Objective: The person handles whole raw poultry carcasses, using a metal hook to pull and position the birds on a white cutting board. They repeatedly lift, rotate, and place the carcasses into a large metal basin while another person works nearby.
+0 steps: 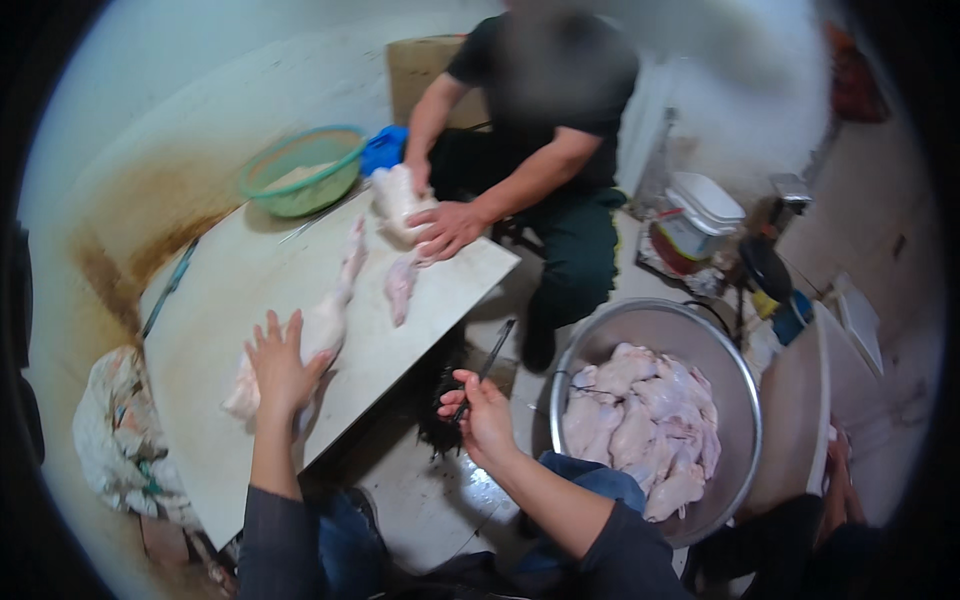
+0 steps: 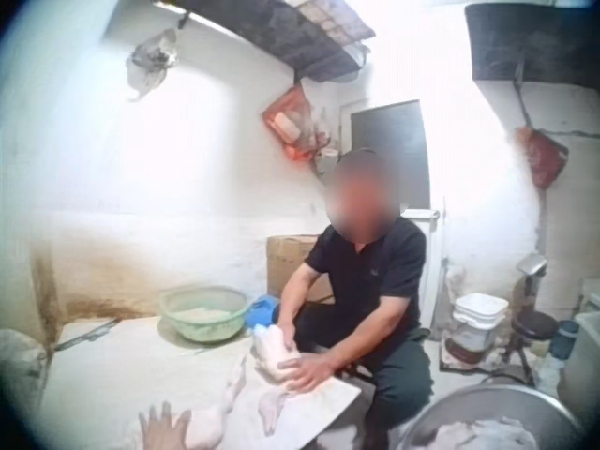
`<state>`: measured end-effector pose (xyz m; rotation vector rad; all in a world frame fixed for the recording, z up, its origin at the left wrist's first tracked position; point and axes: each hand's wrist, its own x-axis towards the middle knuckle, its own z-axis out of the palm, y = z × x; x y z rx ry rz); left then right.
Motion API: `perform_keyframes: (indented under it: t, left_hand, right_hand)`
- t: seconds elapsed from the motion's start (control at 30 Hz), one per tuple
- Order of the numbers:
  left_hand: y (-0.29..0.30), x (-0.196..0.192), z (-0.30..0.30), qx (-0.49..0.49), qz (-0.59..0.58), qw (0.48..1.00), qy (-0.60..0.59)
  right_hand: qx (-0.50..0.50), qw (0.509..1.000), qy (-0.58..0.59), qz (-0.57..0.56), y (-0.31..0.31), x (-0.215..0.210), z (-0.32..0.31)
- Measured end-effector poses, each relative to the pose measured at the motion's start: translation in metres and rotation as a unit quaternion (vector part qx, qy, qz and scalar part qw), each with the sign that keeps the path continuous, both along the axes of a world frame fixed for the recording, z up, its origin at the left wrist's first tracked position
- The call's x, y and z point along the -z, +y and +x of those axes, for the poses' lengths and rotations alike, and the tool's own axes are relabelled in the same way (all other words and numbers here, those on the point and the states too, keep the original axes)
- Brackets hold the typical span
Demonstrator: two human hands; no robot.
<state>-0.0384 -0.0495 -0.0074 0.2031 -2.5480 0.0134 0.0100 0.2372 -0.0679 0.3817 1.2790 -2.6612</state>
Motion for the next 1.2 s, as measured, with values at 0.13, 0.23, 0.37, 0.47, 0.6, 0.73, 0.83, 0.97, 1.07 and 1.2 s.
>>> perform_keyframes:
  t: [0.13, 0.23, 0.37, 0.47, 0.6, 0.73, 0.83, 0.97, 1.07, 1.2]
  left_hand:
    - [-0.033, -0.026, 0.009, 0.111, 0.065, 0.980, -0.155]
    - [-0.062, -0.027, 0.009, 0.220, 0.065, 0.952, -0.205]
    - [-0.078, -0.040, 0.025, 0.241, 0.168, 0.907, -0.303]
    - [-0.075, -0.036, 0.033, 0.219, 0.136, 0.924, -0.283]
    - [-0.074, -0.039, 0.022, 0.179, 0.024, 0.916, -0.357]
    - [-0.069, -0.064, -0.018, 0.147, -0.160, 0.812, -0.542]
    - [-0.061, -0.058, -0.037, 0.119, -0.215, 0.745, -0.620]
    - [-0.056, -0.058, -0.051, 0.056, -0.207, 0.676, -0.705]
    - [-0.071, -0.029, -0.045, -0.010, -0.111, 0.790, -0.603]
    - [-0.058, 0.009, -0.031, -0.040, -0.102, 0.895, -0.432]
  right_hand:
    - [-0.046, 0.998, -0.014, 0.045, -0.019, -0.006, 0.011]
    - [-0.075, 0.996, -0.020, 0.046, -0.021, 0.002, 0.014]
    - [-0.111, 0.992, -0.045, 0.032, -0.023, 0.007, 0.017]
    - [-0.134, 0.989, -0.048, 0.032, -0.027, 0.006, 0.016]
    - [-0.172, 0.982, -0.018, 0.070, -0.031, -0.002, 0.019]
    - [-0.222, 0.972, 0.008, 0.079, -0.040, -0.018, 0.020]
    - [-0.256, 0.961, 0.022, 0.102, -0.037, -0.016, 0.017]
    - [-0.288, 0.956, -0.020, 0.056, -0.036, -0.010, 0.017]
    - [-0.296, 0.954, -0.050, 0.014, -0.040, -0.019, 0.022]
    - [-0.288, 0.957, -0.035, 0.013, -0.034, -0.029, 0.025]
